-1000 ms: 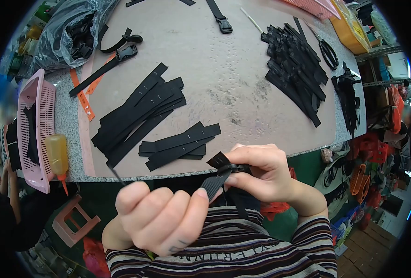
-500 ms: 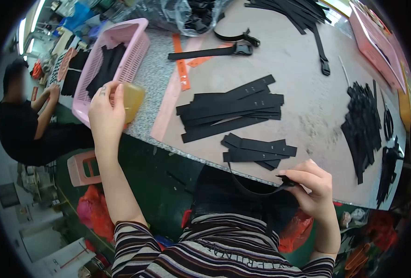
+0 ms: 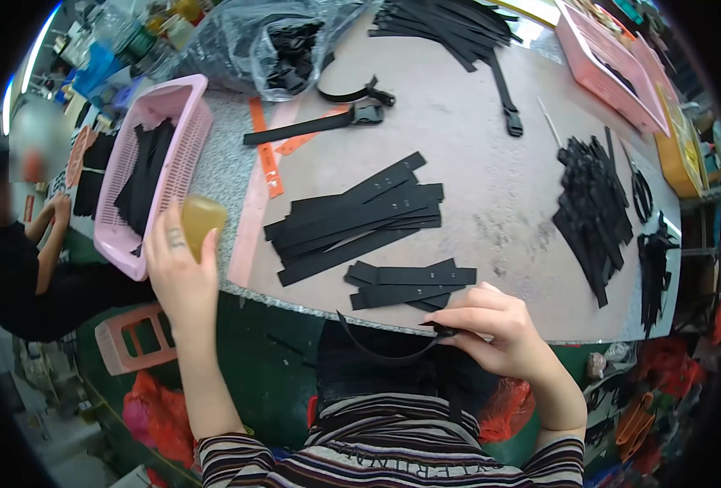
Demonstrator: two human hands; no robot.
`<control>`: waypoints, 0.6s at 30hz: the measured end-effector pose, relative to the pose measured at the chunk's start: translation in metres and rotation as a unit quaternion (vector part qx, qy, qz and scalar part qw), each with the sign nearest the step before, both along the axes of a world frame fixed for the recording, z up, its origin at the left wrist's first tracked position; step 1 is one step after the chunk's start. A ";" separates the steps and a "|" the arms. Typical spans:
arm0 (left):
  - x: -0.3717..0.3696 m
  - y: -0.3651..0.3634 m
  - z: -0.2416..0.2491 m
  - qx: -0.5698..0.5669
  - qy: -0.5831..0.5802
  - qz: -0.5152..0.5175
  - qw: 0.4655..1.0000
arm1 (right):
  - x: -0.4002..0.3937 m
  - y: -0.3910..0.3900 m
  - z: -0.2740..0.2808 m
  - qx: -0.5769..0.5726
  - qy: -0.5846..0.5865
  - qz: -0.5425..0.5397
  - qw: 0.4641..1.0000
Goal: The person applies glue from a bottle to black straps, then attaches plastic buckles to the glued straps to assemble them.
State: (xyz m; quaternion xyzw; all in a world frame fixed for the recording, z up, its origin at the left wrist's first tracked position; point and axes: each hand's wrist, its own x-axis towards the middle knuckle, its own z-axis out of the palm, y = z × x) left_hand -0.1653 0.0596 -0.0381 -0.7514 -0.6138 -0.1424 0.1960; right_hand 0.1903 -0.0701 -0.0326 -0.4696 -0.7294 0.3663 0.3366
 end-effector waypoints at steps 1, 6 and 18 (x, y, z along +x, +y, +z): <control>-0.006 0.006 -0.003 -0.060 -0.064 0.035 0.996 | 0.000 0.000 -0.001 -0.001 0.014 -0.001 1.000; -0.010 0.019 0.008 -0.183 -0.135 0.033 0.973 | 0.003 0.002 -0.011 0.011 0.061 -0.016 0.998; 0.011 -0.016 0.035 -0.258 -0.752 -0.345 0.499 | 0.016 0.004 -0.006 -0.062 0.163 -0.017 0.985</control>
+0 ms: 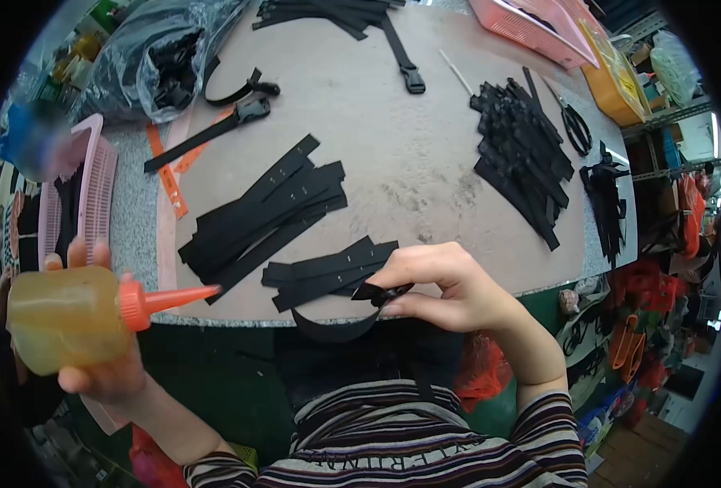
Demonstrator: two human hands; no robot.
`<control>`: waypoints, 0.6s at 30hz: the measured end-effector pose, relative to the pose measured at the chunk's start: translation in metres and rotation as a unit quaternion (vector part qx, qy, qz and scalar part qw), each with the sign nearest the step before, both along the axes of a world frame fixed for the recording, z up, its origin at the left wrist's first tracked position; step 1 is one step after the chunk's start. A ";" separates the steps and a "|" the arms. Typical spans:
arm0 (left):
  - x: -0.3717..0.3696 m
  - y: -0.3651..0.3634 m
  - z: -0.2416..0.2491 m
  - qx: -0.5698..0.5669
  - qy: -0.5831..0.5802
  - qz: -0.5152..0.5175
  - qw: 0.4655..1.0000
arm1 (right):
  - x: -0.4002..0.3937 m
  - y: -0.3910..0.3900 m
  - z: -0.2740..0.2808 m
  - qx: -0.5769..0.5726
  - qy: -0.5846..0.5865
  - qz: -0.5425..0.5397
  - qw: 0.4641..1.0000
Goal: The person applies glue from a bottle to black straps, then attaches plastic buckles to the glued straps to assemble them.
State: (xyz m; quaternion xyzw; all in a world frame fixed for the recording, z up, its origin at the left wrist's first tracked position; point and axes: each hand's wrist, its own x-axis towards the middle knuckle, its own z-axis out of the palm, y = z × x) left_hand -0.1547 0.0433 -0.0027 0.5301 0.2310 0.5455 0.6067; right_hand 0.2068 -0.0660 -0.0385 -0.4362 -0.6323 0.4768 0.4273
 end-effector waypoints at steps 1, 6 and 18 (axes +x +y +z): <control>0.009 -0.004 0.002 -0.001 -0.018 -0.021 1.000 | -0.002 0.002 -0.001 0.008 0.006 0.006 1.000; 0.046 -0.020 -0.009 -0.083 -0.068 -0.102 0.989 | -0.009 0.000 0.000 -0.004 0.036 0.035 0.999; 0.094 -0.036 -0.013 -0.160 0.091 0.000 0.983 | -0.010 -0.008 -0.003 0.020 0.000 0.011 1.000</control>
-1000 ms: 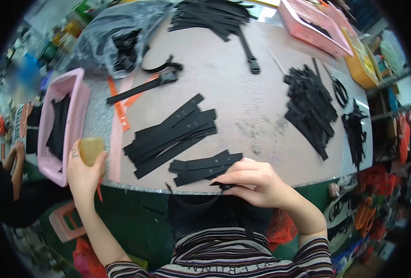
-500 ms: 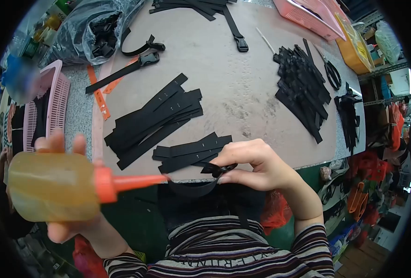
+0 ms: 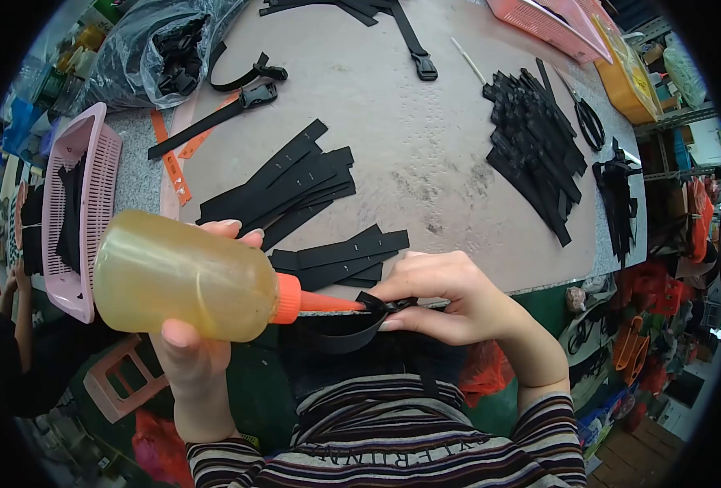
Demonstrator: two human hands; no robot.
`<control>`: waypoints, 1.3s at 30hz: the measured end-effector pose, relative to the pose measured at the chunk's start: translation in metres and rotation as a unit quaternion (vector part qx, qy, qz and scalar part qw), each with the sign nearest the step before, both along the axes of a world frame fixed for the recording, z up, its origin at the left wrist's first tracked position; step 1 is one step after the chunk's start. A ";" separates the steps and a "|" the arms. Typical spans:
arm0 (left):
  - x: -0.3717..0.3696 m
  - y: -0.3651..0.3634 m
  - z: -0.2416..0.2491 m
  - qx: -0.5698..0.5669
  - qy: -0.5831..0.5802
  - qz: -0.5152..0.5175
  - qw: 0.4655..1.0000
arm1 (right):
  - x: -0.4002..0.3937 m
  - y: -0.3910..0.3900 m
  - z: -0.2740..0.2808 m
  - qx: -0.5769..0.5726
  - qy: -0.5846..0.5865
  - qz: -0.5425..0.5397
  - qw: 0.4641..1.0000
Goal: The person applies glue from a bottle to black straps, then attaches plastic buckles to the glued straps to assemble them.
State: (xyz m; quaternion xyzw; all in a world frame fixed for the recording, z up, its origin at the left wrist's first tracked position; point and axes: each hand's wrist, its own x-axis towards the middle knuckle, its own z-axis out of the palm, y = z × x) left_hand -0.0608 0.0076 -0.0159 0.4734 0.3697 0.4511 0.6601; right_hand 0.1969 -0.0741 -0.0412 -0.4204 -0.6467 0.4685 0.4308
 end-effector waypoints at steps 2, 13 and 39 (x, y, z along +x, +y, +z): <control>0.000 0.001 0.001 0.004 0.009 0.003 1.000 | -0.001 0.000 0.001 0.000 -0.006 -0.004 1.000; -0.001 0.002 0.004 0.044 0.006 0.036 0.998 | 0.004 0.002 0.000 -0.041 0.041 0.014 0.998; -0.002 0.001 0.003 0.120 0.061 -0.030 0.990 | 0.001 -0.002 0.003 -0.082 0.083 -0.002 0.993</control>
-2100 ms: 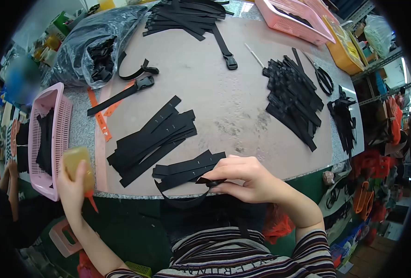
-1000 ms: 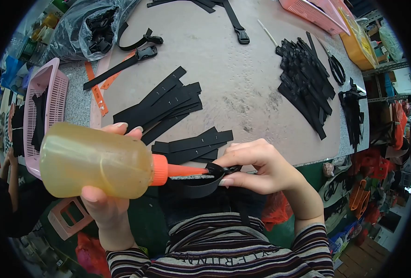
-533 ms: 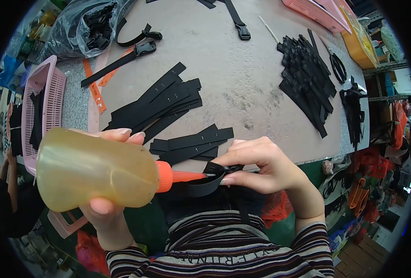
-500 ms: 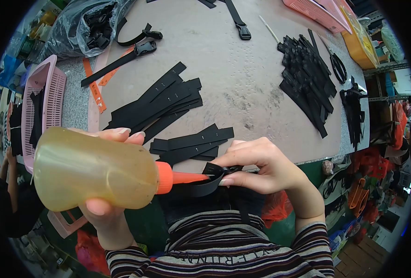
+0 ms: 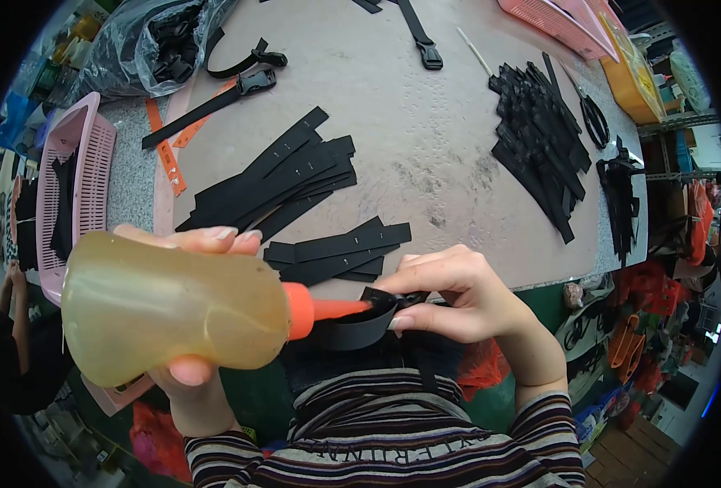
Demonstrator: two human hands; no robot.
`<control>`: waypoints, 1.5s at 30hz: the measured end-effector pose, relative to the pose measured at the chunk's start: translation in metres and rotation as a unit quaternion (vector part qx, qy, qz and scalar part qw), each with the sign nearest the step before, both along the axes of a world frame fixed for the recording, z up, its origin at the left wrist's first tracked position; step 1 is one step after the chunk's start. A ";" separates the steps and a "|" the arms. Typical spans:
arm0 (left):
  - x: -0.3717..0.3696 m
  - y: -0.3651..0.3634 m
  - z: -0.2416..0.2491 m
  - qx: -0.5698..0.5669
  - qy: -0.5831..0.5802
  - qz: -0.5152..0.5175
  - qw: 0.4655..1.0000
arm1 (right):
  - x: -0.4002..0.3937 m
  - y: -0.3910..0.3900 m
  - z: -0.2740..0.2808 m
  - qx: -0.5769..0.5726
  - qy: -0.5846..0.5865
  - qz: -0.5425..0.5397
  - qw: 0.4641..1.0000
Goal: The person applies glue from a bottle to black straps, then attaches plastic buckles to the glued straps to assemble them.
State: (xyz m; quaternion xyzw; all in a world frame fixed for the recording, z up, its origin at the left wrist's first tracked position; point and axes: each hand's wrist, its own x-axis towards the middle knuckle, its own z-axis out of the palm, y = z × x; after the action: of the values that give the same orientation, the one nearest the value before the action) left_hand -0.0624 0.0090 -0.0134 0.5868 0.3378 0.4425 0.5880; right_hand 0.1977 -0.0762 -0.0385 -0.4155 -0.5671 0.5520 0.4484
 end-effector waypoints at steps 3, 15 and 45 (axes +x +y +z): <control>-0.005 0.001 -0.004 0.008 -0.012 0.003 1.000 | 0.001 -0.001 0.000 -0.014 0.012 -0.005 1.000; 0.002 0.000 0.002 -0.042 -0.042 -0.002 0.998 | 0.002 -0.002 -0.003 0.012 -0.021 0.012 1.000; -0.063 0.067 -0.018 0.393 0.611 0.261 0.635 | 0.020 0.054 0.047 0.123 -0.010 -0.233 0.965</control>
State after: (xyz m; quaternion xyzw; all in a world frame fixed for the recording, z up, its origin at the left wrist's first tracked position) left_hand -0.1252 0.0757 -0.0319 0.7862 0.5532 0.2087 -0.1797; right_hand 0.2174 -0.0223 0.0082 -0.4831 -0.5229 0.3540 0.6065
